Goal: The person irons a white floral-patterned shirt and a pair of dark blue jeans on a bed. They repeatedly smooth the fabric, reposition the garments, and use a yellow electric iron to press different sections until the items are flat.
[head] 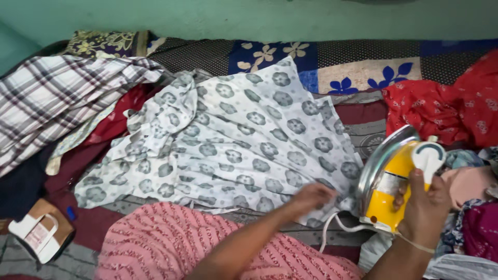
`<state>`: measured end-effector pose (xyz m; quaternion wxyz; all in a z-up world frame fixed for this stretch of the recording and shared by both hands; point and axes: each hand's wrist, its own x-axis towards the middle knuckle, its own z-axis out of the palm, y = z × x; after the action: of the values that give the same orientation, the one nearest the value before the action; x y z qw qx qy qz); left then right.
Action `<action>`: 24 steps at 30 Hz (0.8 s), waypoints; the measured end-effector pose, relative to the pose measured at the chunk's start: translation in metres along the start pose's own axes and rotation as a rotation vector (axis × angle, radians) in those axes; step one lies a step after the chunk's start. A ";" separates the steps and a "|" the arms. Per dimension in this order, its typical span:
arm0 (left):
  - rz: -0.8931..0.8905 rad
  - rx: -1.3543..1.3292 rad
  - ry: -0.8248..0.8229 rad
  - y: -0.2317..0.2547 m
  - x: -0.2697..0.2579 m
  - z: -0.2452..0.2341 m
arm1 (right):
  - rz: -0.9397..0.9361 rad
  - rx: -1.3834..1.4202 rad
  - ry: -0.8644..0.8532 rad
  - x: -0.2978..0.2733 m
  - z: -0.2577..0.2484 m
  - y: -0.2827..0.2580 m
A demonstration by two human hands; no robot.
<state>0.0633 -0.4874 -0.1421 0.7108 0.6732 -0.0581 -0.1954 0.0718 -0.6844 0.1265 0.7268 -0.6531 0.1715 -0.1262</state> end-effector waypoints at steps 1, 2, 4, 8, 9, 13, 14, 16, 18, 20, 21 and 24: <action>0.038 0.095 0.108 0.008 -0.010 -0.030 | 0.026 -0.011 -0.028 0.000 0.005 0.003; 0.074 0.156 0.214 0.018 -0.020 -0.063 | 0.046 -0.011 -0.065 0.001 0.010 0.008; 0.266 0.474 0.477 0.044 -0.061 -0.142 | 0.089 -0.012 -0.140 0.002 0.023 0.018; -0.177 1.391 0.791 0.112 -0.135 -0.269 | 0.128 -0.004 -0.293 -0.003 0.069 0.045; -0.269 1.344 0.822 0.127 -0.152 -0.290 | 0.118 -0.005 -0.337 -0.006 0.082 0.051; -0.557 1.046 0.883 0.167 -0.181 -0.335 | 0.191 -0.232 -0.467 -0.030 0.140 0.072; -0.502 1.044 0.916 0.168 -0.186 -0.340 | 0.191 -0.280 -0.511 -0.037 0.154 0.076; -0.385 1.043 0.978 0.163 -0.190 -0.344 | 0.264 -0.305 -0.546 -0.051 0.174 0.081; -0.241 1.076 1.046 0.151 -0.193 -0.350 | 0.306 -0.323 -0.575 -0.060 0.190 0.087; -0.205 1.103 1.041 0.136 -0.188 -0.364 | 0.327 -0.333 -0.606 -0.066 0.207 0.093; -0.239 1.114 1.001 0.127 -0.183 -0.372 | 0.341 -0.366 -0.605 -0.069 0.217 0.096; -0.334 1.108 0.844 0.087 -0.171 -0.402 | 0.321 -0.464 -0.624 -0.071 0.244 0.100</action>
<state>0.0631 -0.0500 -0.0608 0.1868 0.9533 0.2348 0.0337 0.1045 -0.4226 0.0548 0.5878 -0.7714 0.0664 0.2345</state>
